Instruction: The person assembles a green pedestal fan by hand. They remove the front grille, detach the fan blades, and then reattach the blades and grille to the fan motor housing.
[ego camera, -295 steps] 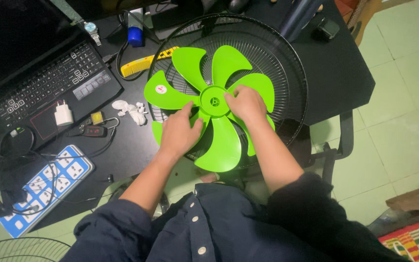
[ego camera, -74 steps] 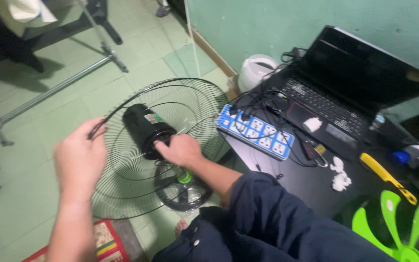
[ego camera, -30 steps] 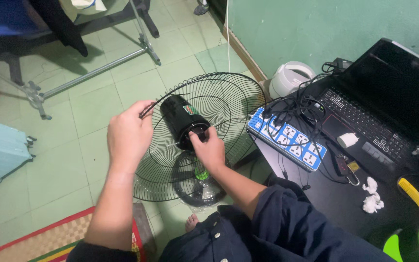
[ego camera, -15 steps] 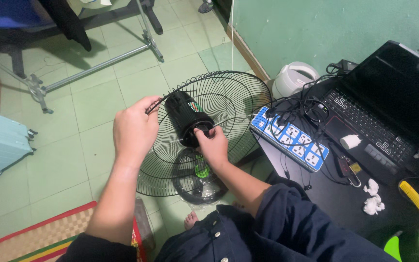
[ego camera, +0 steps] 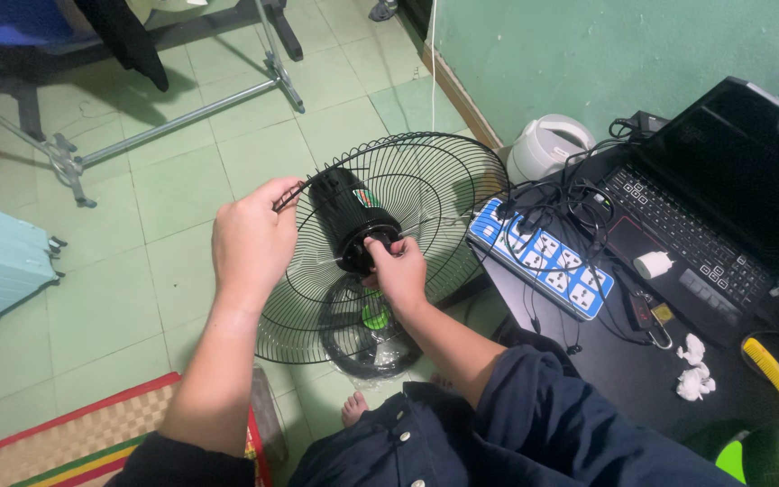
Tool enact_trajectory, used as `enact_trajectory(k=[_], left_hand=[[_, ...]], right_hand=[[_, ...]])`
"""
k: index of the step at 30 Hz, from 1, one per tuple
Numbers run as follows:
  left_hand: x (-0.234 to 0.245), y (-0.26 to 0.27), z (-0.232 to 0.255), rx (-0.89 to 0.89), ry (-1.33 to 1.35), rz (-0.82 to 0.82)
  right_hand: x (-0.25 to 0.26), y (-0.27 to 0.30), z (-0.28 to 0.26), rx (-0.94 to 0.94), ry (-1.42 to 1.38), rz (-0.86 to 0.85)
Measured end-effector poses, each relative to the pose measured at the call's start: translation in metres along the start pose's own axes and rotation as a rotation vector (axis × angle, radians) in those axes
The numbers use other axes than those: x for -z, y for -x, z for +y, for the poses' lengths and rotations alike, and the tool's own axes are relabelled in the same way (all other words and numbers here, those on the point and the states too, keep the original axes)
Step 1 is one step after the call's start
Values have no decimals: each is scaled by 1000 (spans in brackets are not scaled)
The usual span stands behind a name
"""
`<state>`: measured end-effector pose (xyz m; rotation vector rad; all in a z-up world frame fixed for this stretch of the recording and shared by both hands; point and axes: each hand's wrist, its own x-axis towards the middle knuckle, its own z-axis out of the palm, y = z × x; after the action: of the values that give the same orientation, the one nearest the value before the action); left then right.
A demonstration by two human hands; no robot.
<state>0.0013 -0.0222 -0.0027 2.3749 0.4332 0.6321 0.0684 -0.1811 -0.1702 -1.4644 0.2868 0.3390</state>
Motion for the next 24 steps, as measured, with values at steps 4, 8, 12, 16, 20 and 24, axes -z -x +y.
enact_trajectory(k=[4,8,12,16,20,24], left_hand=[[0,0,-2,-55,19,12],[7,-2,1,-12,23,0],[14,-4,11,-31,1,-25],[11,19,26,-493,-52,383],[-32,85,32,-402,238,300],[-102,85,1,608,605,-141]], right_hand=[[0,3,0,-28,-24,-7],[3,5,-4,-109,-40,-66],[14,0,-5,-389,-210,-148],[17,-10,-5,-598,-323,-227],[18,-19,4,-667,-377,-431],[18,-27,14,-663,-360,-482]])
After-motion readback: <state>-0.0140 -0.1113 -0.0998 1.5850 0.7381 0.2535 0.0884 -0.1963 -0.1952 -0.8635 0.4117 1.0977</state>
